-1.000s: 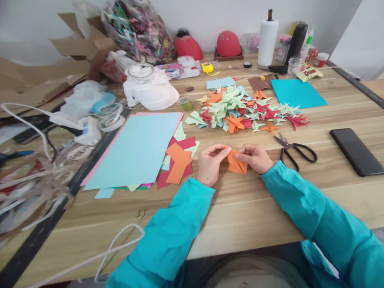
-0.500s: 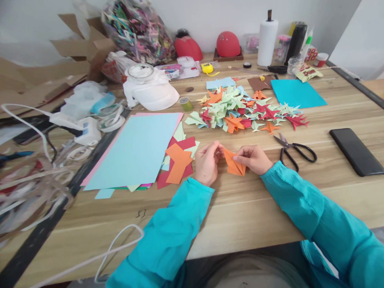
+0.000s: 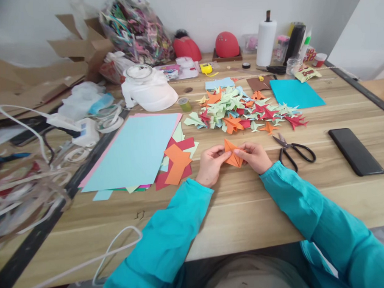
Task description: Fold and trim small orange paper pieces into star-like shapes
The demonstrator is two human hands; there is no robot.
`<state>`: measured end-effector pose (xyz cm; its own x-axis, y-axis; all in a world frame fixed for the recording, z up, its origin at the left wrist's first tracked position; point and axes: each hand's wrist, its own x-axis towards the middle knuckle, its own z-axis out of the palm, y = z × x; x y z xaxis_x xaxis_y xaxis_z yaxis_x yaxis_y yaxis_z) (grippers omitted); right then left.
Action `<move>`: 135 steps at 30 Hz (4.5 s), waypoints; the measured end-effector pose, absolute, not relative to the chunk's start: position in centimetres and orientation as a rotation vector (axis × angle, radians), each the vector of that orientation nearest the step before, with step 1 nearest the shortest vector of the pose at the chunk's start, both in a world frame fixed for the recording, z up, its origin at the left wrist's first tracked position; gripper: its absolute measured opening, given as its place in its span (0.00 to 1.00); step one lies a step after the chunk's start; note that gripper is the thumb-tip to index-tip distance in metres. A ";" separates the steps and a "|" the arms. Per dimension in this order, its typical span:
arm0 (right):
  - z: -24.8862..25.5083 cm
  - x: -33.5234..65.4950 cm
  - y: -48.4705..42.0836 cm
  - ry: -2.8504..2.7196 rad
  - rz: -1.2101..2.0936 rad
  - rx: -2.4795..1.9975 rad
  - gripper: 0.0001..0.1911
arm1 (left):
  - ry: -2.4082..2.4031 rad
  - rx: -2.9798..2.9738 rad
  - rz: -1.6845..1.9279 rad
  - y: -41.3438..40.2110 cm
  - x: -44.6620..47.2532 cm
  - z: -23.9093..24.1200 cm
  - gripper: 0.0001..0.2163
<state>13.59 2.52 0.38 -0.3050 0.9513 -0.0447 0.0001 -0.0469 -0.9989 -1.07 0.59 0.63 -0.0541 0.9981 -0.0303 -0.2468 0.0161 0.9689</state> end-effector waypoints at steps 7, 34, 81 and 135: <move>0.3 13.6 2.5 -1.505 1.409 -1.112 0.17 | 1.027 0.958 1.345 0.6 -1.1 0.5 0.10; 0.6 13.5 2.6 -1.562 1.610 -1.022 0.17 | 1.193 1.300 1.396 0.5 -1.1 0.5 0.09; 0.7 13.7 2.3 -1.287 1.562 -1.059 0.10 | 1.086 1.118 1.336 0.3 -0.9 0.9 0.11; 0.1 13.1 3.3 -1.308 1.454 -1.065 0.23 | 0.953 0.949 1.195 1.0 -0.4 -0.1 0.15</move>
